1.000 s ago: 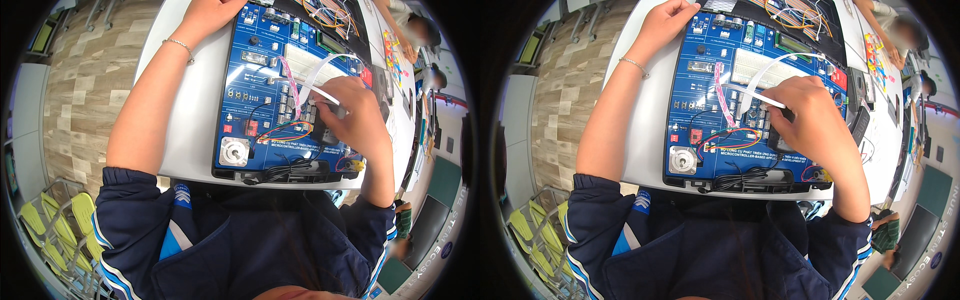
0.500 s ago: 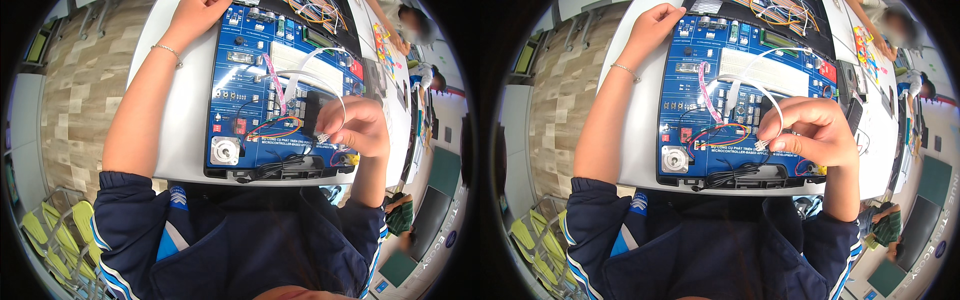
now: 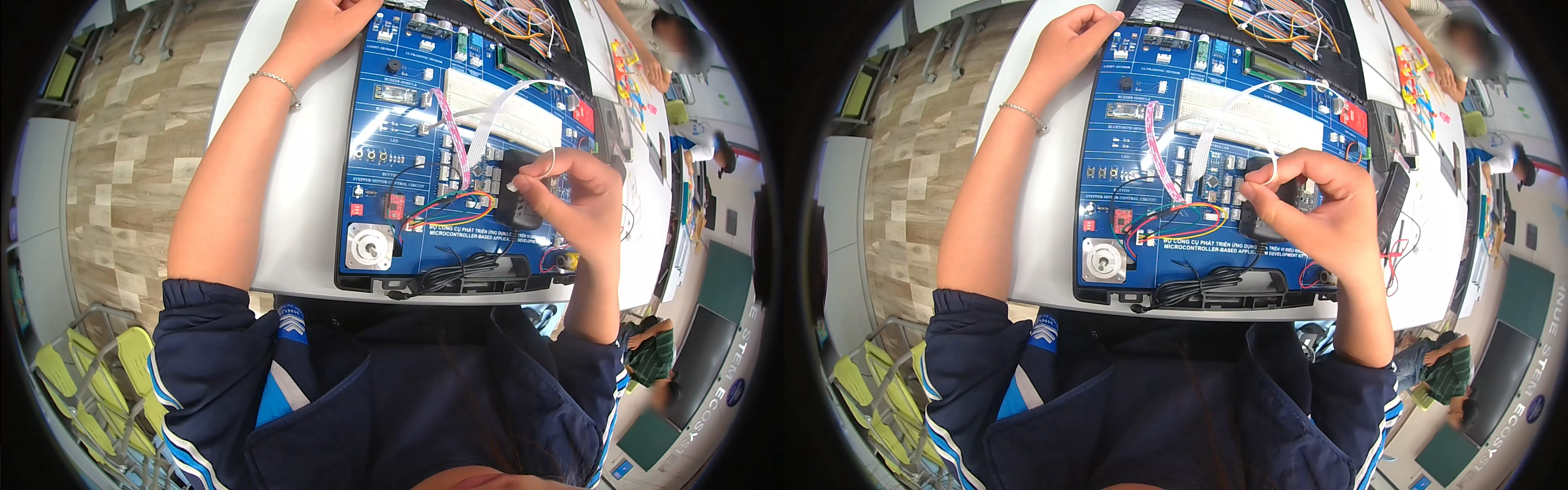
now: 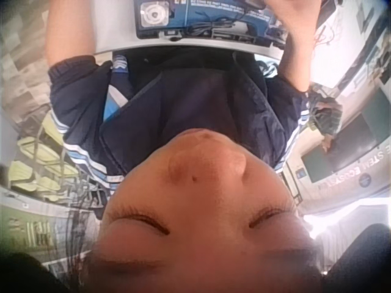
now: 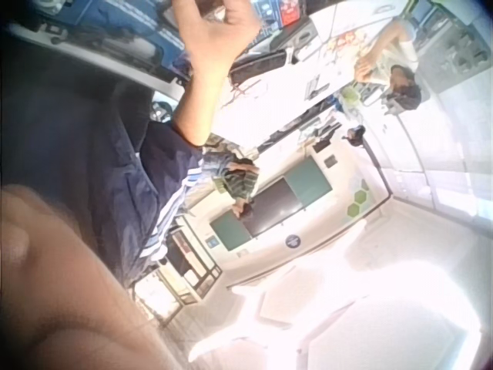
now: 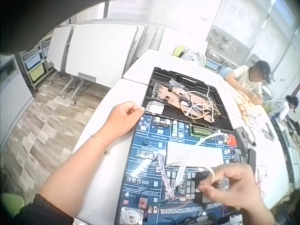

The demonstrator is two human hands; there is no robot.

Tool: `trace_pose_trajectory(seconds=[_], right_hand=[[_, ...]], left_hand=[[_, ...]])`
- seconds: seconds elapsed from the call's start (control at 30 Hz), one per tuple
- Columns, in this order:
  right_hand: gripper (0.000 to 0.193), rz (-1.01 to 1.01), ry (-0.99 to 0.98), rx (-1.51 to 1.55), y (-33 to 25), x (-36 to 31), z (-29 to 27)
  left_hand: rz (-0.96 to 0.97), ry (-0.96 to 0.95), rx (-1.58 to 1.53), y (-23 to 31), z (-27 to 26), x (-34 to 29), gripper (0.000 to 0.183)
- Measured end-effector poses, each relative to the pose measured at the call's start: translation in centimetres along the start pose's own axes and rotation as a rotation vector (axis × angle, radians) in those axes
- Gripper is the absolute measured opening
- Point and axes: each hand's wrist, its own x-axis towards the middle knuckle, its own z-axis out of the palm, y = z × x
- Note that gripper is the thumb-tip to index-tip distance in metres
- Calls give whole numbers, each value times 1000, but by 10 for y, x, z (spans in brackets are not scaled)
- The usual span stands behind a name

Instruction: The person connects a ribbon cable to a microcontroller development board, then plugs in a USB cable and a power adapter. The person adjusts the board and wires on the table.

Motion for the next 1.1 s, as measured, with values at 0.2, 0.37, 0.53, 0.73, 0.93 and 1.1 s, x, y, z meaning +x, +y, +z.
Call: trace_pose_trajectory(seconds=[0.2,0.37,0.53,0.73,0.93,1.1], right_hand=[[14,-259,150,-422,5,3,17],[16,-298,23,-562,5,9,14],[15,-288,-90,-617,-5,15,9],[18,-306,-144,-638,-13,19,7],[12,-192,-39,-507,-3,19,17],[12,-118,32,-530,-2,16,26]], left_hand=[[16,2,-12,-3,1,1,29],[15,-9,-53,-3,1,1,28],[-26,-15,-60,1,2,0,28],[10,2,-11,-3,1,2,28],[33,16,-13,-2,2,2,29],[38,9,-3,-2,1,2,29]])
